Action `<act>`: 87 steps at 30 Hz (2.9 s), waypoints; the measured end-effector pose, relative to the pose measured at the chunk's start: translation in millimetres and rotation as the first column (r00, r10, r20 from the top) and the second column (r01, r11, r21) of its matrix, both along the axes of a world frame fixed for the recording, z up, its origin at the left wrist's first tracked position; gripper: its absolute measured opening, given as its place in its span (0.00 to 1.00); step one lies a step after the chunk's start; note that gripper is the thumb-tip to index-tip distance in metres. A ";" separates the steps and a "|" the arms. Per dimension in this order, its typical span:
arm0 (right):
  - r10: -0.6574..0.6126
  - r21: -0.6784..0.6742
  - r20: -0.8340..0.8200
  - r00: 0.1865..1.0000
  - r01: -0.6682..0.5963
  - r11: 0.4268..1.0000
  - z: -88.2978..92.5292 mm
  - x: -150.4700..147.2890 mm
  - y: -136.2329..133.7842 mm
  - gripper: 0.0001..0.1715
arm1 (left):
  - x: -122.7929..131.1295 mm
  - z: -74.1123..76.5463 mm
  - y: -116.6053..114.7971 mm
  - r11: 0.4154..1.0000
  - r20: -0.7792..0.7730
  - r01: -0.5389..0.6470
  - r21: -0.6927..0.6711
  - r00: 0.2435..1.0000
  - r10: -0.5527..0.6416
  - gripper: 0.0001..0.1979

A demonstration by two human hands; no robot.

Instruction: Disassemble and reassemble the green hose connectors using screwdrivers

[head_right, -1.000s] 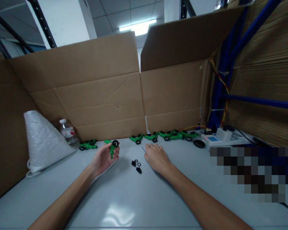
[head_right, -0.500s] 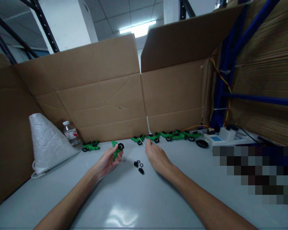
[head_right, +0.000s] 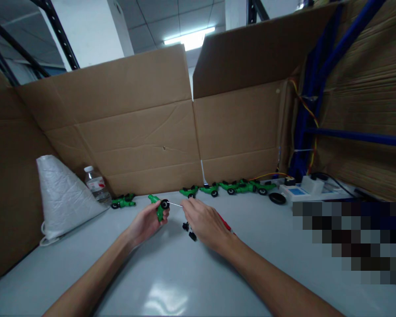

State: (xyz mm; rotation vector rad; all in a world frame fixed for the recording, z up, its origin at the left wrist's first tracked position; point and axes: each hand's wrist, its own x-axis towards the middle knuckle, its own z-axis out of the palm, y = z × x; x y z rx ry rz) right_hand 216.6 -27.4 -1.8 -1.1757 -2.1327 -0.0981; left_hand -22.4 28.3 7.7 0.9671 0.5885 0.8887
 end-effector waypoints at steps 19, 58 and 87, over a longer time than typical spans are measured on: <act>-0.291 -0.116 0.240 0.926 0.325 0.938 2.5 8.5 5.9 0.12 | 3.4 -7.7 8.7 0.940 -0.159 -0.316 0.129 0.929 0.334 0.21; -0.086 -0.106 0.025 0.996 0.088 0.990 9.6 14.2 5.6 0.13 | 3.2 5.4 -7.8 0.999 -0.077 0.045 0.028 0.996 -0.042 0.21; -0.036 0.092 0.287 0.957 0.010 0.996 15.6 0.3 -12.1 0.07 | 15.1 -3.0 -15.5 0.964 -0.293 -0.011 0.266 0.952 0.091 0.25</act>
